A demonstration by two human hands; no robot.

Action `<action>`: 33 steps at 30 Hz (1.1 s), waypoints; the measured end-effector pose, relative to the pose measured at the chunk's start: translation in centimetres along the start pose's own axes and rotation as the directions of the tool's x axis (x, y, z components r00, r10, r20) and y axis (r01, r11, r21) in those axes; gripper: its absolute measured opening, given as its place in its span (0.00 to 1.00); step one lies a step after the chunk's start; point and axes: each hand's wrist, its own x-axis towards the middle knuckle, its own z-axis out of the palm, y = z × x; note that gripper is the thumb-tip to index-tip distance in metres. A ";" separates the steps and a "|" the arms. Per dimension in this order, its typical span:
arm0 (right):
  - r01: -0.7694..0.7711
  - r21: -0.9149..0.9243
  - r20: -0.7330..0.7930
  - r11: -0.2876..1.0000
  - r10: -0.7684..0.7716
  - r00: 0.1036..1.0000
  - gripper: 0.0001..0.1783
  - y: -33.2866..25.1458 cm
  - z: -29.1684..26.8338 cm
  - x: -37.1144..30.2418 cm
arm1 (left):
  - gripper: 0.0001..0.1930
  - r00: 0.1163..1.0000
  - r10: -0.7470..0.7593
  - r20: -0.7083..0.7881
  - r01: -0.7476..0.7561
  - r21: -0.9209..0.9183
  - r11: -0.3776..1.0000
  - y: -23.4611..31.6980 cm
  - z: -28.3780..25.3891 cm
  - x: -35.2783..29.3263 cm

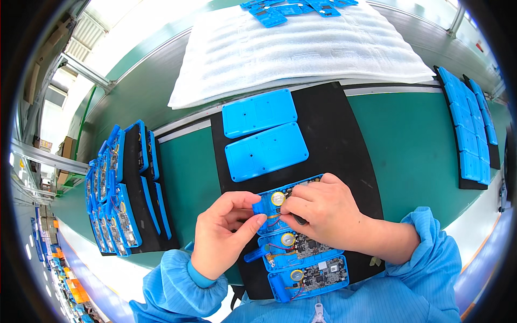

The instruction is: The person connects a battery to a circuit board inside a blue plastic casing, presses a back cover onto the assembly, and sets it aside. They then repeat the process with another device, retrieving a back cover from a tray and a circuit board assembly from a stack.

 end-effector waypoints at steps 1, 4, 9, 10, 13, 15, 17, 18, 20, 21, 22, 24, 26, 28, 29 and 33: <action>-0.003 -0.005 0.003 1.000 0.003 1.000 0.08 0.0 0.0 0.0 | 0.16 1.000 0.000 0.002 0.000 0.000 1.000 0.1 0.0 0.1; -0.007 -0.006 0.007 1.000 0.007 1.000 0.08 0.0 0.0 -0.1 | 0.16 1.000 0.016 -0.007 -0.015 0.160 0.987 0.6 0.0 0.5; -0.003 -0.005 0.013 1.000 0.003 1.000 0.08 0.0 0.1 0.0 | 0.15 0.990 -0.143 -0.022 0.144 0.050 0.988 0.5 0.2 0.6; -0.006 -0.003 0.013 1.000 0.006 1.000 0.08 0.0 0.1 0.0 | 0.15 0.990 -0.143 -0.022 0.144 0.050 0.988 0.5 0.3 0.6; -0.012 -0.001 0.010 1.000 0.012 1.000 0.08 0.0 0.0 0.0 | 0.17 0.988 -0.152 -0.019 0.153 0.119 0.981 0.4 0.4 0.6; -0.013 0.001 0.006 1.000 0.013 1.000 0.08 0.0 0.1 0.0 | 0.16 0.990 -0.141 -0.014 0.142 0.139 0.980 0.4 0.4 0.7; -0.013 0.000 0.012 1.000 0.013 1.000 0.08 0.0 0.1 0.1 | 0.15 0.994 -0.105 -0.014 0.106 0.137 0.985 -0.1 0.2 0.7; -0.012 0.000 0.012 1.000 0.012 1.000 0.08 0.0 0.1 0.1 | 0.14 0.998 -0.064 -0.015 0.065 0.135 0.989 -0.2 0.1 0.7; -0.009 -0.006 0.012 1.000 0.009 1.000 0.08 0.0 0.1 0.0 | 0.14 0.999 0.037 0.009 -0.038 0.274 0.961 0.2 0.2 0.9; -0.012 -0.007 0.010 1.000 0.012 1.000 0.08 0.0 0.1 0.0 | 0.15 0.990 0.133 0.054 -0.143 0.403 0.904 0.4 0.2 1.1; -0.020 -0.006 0.010 1.000 0.020 1.000 0.08 -0.1 0.2 -0.1 | 0.15 0.989 0.133 0.058 -0.145 0.404 0.903 0.3 0.2 1.3; -0.033 -0.004 0.008 0.999 0.033 0.999 0.08 0.0 0.2 -0.1 | 0.17 0.982 0.175 0.070 -0.186 0.506 0.842 -0.2 -0.1 1.6; -0.020 0.005 -0.019 1.000 0.020 1.000 0.09 0.0 0.4 -0.2 | 0.17 0.975 0.201 0.089 -0.219 0.496 0.840 -0.9 -0.4 1.7; -0.018 0.000 -0.018 1.000 0.018 1.000 0.09 -0.1 0.4 -0.1 | 0.18 0.968 0.230 0.098 -0.248 0.491 0.835 -1.3 -0.5 1.5; -0.013 -0.007 -0.014 1.000 0.012 1.000 0.09 -0.2 0.3 -0.1 | 0.19 0.950 0.295 0.100 -0.301 0.542 0.785 -1.5 -0.6 1.4; -0.027 -0.024 -0.002 0.999 0.027 1.000 0.10 0.0 0.3 -0.2 | 0.21 0.896 0.418 0.151 -0.384 0.738 0.555 -1.5 -0.3 1.0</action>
